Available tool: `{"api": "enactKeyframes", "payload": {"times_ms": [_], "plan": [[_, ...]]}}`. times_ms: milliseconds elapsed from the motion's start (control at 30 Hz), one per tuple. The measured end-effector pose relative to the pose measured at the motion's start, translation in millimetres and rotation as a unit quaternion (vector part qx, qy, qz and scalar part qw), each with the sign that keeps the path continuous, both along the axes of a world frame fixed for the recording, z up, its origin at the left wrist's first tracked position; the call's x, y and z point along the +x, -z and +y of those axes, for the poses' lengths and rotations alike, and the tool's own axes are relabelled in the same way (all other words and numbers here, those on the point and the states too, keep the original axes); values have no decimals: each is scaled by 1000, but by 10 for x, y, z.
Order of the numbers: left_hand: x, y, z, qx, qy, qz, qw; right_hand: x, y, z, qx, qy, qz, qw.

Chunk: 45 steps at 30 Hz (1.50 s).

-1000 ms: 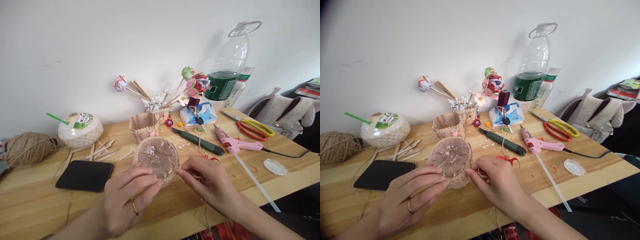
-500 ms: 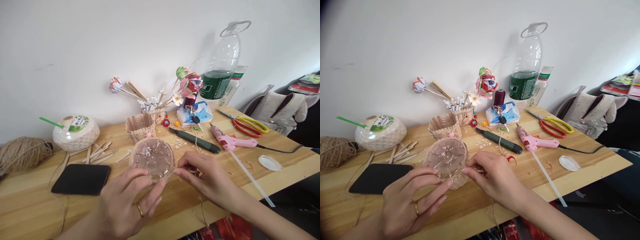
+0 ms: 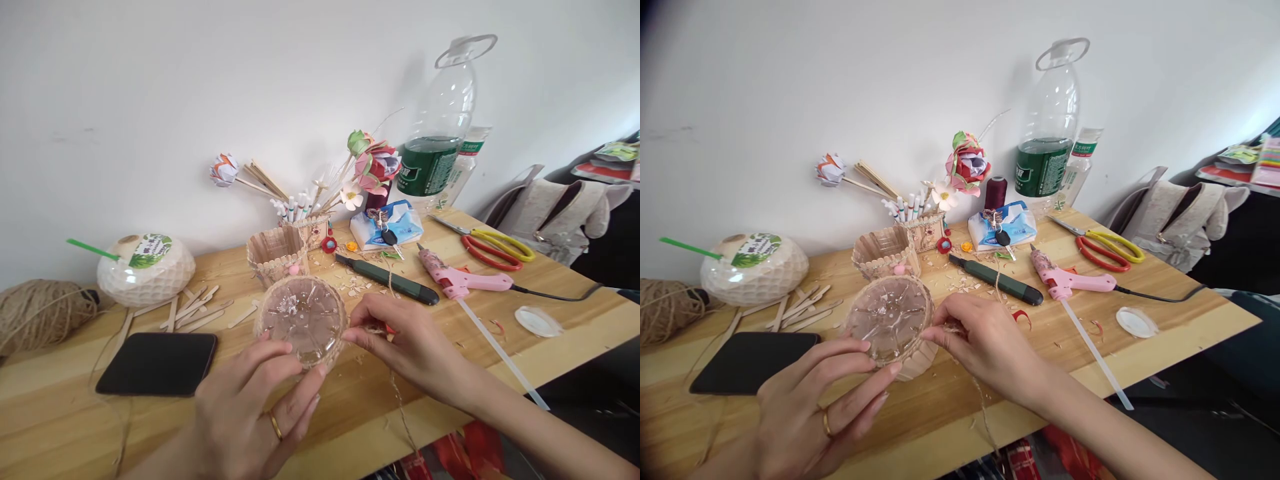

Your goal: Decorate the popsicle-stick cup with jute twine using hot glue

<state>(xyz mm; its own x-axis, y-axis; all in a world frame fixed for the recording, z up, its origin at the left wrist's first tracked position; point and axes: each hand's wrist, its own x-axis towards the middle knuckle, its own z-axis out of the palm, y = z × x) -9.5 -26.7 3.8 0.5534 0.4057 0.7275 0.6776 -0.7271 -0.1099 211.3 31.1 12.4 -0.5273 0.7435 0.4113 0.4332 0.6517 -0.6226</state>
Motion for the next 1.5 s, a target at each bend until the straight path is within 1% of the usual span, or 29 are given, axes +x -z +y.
{"api": "enactKeyframes", "payload": {"times_ms": [133,233,367,467,567,633,700,733,800,867,933,967,1000,1033,1067,1133,1167,1233,1333,1400,1467,1500], "plan": [[-33,55,-4,-21,6,-5,1000,3,5,35,-22,23,-3,999],[-99,101,4,-56,21,-12,998,5,15,71,-25,34,18,999],[-186,127,6,-92,49,-31,994,-2,7,128,-22,-11,48,999],[-218,126,-3,-107,66,-36,991,-11,-14,158,-59,-54,39,996],[-231,110,2,-109,65,-38,991,-25,-18,177,-102,-86,62,989],[-247,83,18,-108,66,-32,991,-40,-7,188,-117,-90,87,985],[-279,51,35,-116,85,-23,989,-58,6,195,-116,-89,101,984],[-300,40,42,-128,91,-31,987,-67,13,197,-115,-90,104,984],[-342,48,45,-166,83,-83,979,-81,28,193,-114,-90,104,984],[-369,109,39,-207,49,-155,965,-94,47,180,-112,-83,99,985],[-360,221,35,-248,9,-208,946,-112,74,159,-101,-65,89,989],[-338,286,37,-284,-23,-232,930,-125,88,145,-94,-56,85,990],[-306,350,44,-325,-46,-273,904,-143,103,130,-89,-48,83,991],[-267,407,57,-374,-50,-301,876,-164,117,114,-85,-43,84,992],[-224,451,73,-424,-40,-321,846,-188,129,97,-84,-40,85,992],[-149,488,114,-470,-6,-361,805,-237,146,62,-88,-35,89,992],[-123,481,133,-480,6,-378,792,-258,150,44,-91,-30,93,991],[-106,423,155,-483,27,-396,780,-285,145,13,-106,-22,114,988],[-143,282,135,-485,25,-399,778,-288,107,-19,-159,-31,157,974],[-178,184,102,-491,18,-399,774,-276,73,-30,-189,-41,167,967],[-203,99,72,-505,23,-404,762,-259,49,-38,-191,-41,157,968],[-210,63,61,-514,30,-409,753,-249,41,-43,-179,-35,148,972]]}}
